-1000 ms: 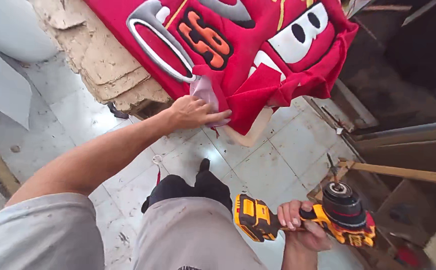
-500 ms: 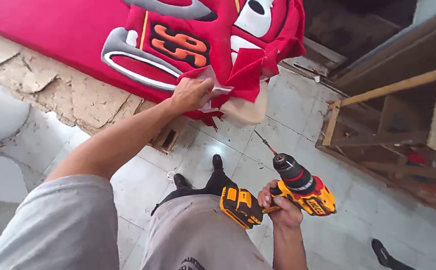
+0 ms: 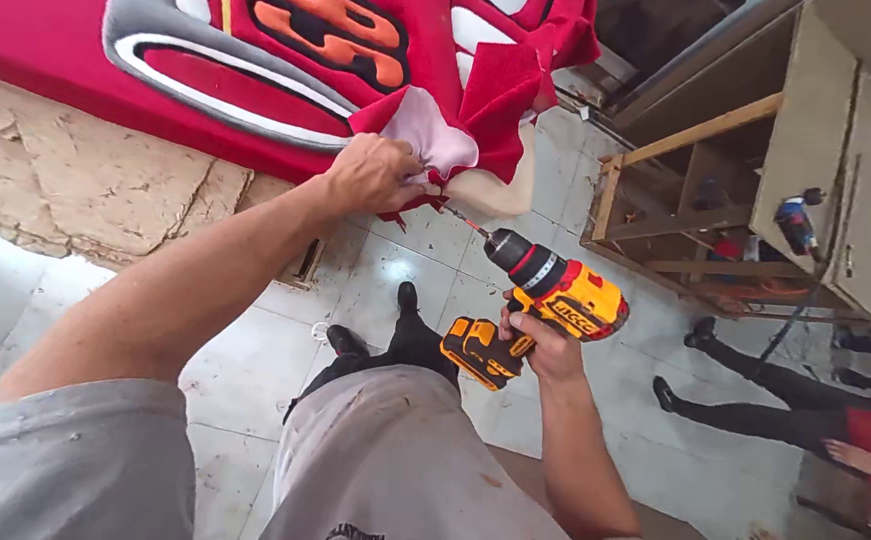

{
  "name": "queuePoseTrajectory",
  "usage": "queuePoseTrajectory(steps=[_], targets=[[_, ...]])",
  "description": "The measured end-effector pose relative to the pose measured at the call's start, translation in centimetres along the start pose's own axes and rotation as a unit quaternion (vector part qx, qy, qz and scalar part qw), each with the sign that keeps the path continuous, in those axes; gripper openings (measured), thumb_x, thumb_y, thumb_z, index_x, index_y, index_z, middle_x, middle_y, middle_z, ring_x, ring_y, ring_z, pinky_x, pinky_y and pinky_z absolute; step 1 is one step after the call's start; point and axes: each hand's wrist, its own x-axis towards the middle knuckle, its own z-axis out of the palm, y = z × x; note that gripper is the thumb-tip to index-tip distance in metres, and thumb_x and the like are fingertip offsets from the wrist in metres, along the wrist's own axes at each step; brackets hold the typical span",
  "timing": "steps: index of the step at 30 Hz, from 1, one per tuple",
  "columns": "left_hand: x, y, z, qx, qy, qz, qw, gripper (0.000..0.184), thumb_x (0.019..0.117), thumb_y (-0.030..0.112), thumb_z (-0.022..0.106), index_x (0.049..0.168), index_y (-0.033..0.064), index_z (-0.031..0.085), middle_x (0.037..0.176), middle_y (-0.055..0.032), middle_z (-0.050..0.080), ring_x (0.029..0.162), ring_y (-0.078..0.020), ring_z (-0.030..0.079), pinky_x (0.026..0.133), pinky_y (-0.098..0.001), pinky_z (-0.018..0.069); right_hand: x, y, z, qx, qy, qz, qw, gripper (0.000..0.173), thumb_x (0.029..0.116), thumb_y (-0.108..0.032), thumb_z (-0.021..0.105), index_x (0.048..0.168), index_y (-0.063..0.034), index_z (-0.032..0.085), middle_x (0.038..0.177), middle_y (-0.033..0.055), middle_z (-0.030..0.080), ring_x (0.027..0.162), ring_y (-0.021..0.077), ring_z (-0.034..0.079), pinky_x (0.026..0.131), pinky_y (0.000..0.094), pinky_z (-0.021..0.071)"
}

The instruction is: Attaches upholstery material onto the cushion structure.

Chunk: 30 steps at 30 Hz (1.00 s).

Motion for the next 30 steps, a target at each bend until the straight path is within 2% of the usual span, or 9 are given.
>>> queuePoseTrajectory(steps=[4,11,16,20,30], targets=[[0.9,-0.8,0.0,-0.035,-0.005,-0.005,0.999,0.034,0.096,0.037,0.058,0.09,0.0064,0.071,0.085,-0.0154,0.068,0.081,-0.0384,0.068,0.067,-0.0617,0.0503,1.7,-1.6,0.0,-0.08,0.01,0.022,0.996,0.023,0.0869,-0.002,0.064,0.11,-0.0016,0.068,0.08,0.0015,0.073,0.065,0.0126,0.069,0.064,0.0289,0.0616],[1.7,-2.0,-0.2,-0.104,-0.044,-0.014,0.994,0.026,0.0953,0.033,0.063,0.092,0.0098,0.074,0.088,-0.0115,0.072,0.086,-0.0339,0.07,0.075,-0.0623,0.0512,4.4,-4.4,0.2,-0.21,0.023,0.054,0.976,0.02,0.0863,-0.004,0.067,0.106,-0.0048,0.068,0.08,-0.0007,0.073,0.066,0.0113,0.07,0.064,0.0271,0.062],[1.5,-2.7,0.5,-0.115,-0.015,0.014,0.993,0.024,0.0957,0.03,0.062,0.092,0.0095,0.074,0.086,-0.0115,0.071,0.083,-0.0334,0.069,0.072,-0.0613,0.0508,5.4,-5.5,0.7,-0.271,0.027,0.05,0.961,0.018,0.0847,-0.005,0.07,0.103,-0.008,0.067,0.08,-0.0019,0.073,0.066,0.011,0.071,0.064,0.0271,0.0627],[1.5,-2.8,0.5,-0.125,-0.015,0.027,0.992,0.024,0.0965,0.026,0.061,0.094,0.0064,0.074,0.088,-0.0137,0.071,0.085,-0.0355,0.069,0.073,-0.0631,0.0508,6.1,-5.6,1.2,-0.301,0.03,0.053,0.952,0.019,0.0833,-0.005,0.071,0.102,-0.0078,0.067,0.078,-0.0018,0.073,0.065,0.0113,0.07,0.063,0.0274,0.0625],[1.2,-2.8,0.6,-0.114,-0.009,0.031,0.993,0.026,0.0976,0.028,0.059,0.096,0.0071,0.074,0.089,-0.0141,0.07,0.087,-0.0361,0.069,0.074,-0.0624,0.0502,7.6,-6.6,2.7,-0.359,0.007,0.061,0.931,0.023,0.0816,-0.006,0.073,0.104,-0.0103,0.068,0.08,-0.0025,0.074,0.066,0.0111,0.071,0.063,0.0269,0.063]])
